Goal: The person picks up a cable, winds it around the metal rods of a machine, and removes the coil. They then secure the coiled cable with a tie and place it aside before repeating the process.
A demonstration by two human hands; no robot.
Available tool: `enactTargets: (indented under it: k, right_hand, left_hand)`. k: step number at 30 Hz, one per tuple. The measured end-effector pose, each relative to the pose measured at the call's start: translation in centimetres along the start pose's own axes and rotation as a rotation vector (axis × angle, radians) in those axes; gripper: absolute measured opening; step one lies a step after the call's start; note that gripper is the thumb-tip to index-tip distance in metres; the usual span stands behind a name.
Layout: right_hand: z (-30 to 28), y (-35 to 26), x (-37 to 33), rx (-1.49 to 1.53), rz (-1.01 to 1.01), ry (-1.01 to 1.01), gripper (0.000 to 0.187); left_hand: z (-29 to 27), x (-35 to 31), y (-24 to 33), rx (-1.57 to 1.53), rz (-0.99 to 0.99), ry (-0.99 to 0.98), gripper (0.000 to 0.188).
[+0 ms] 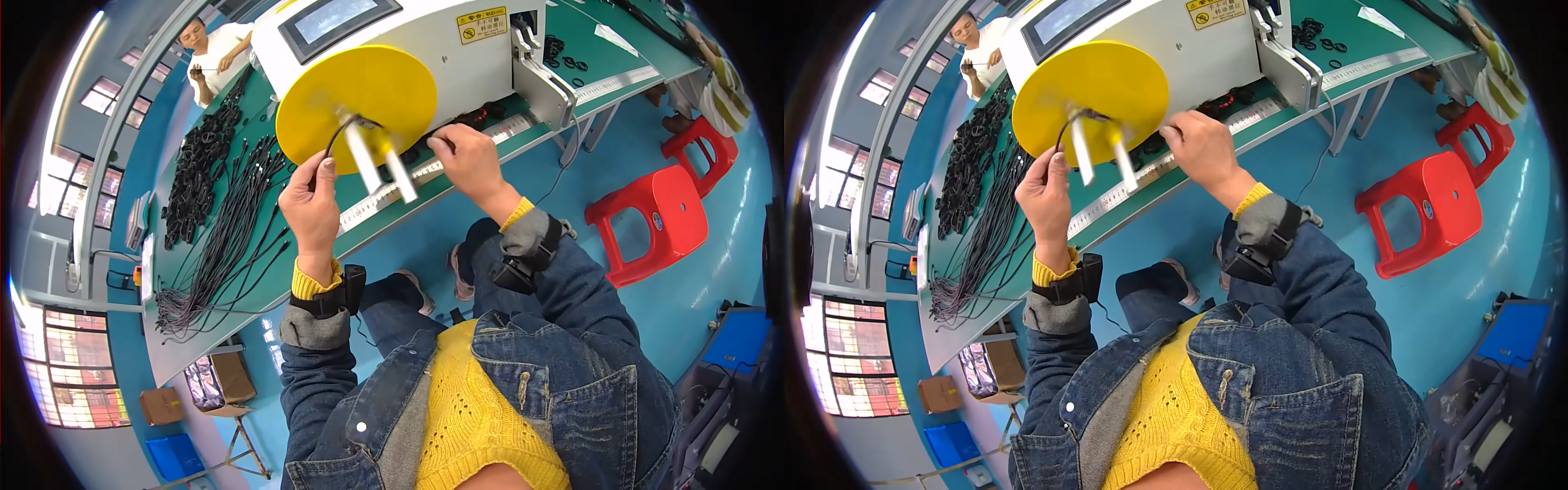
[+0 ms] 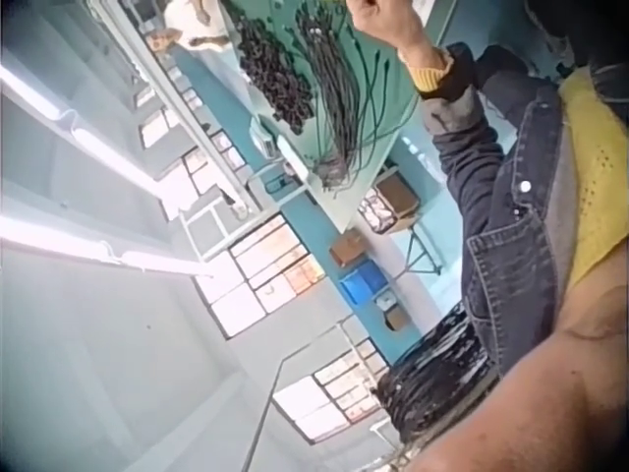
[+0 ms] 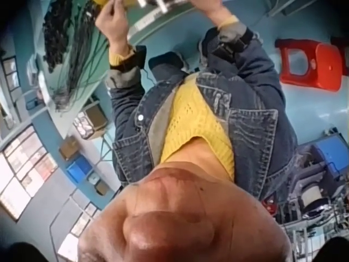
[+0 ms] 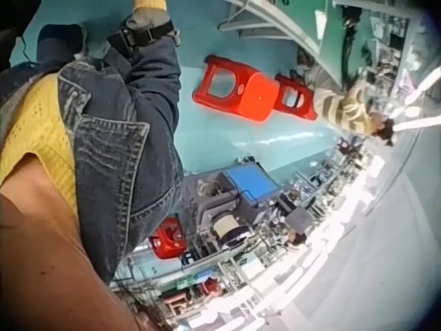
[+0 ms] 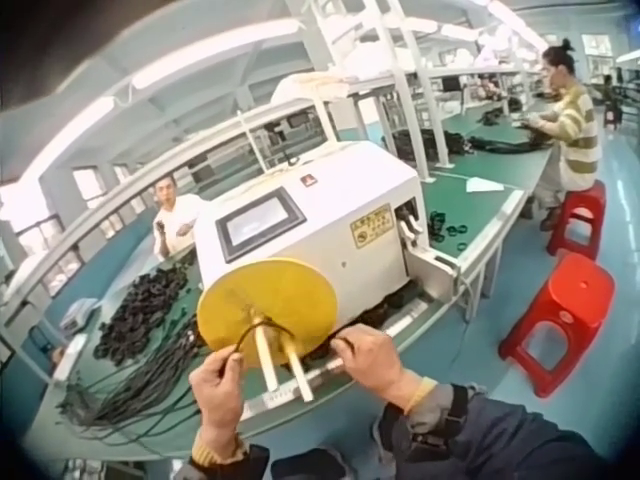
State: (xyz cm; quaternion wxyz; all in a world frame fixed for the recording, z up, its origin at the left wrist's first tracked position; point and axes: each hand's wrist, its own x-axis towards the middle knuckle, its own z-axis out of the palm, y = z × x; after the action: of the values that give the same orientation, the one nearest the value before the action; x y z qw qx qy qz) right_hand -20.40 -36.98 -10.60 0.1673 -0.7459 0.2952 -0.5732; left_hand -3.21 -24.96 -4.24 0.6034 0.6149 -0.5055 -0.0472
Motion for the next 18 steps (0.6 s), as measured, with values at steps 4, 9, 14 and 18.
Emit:
enactTargets:
  k: [4, 9, 14, 18]
  right_hand:
    - [-1.6, 0.2, -2.6, 0.006, 0.118, -0.132, 0.009]
    - [-3.0, 0.4, -5.3, 0.055, 0.205, -0.289, 0.01]
    - [-3.3, 0.6, -6.8, 0.085, 0.236, -0.422, 0.01]
    - [-3.5, 0.6, -7.1, 0.086, 0.246, -0.446, 0.011]
  left_hand:
    - [-0.8, -0.8, 0.9, 0.202, 0.187, 0.015, 0.015]
    - [-0.4, -1.6, 2.0, 0.389, 0.38, 0.006, 0.016]
    - [-0.1, -2.6, 2.5, 0.392, 0.381, -0.002, 0.019]
    - [0.5, -3.4, 2.9, 0.364, 0.364, -0.013, 0.023]
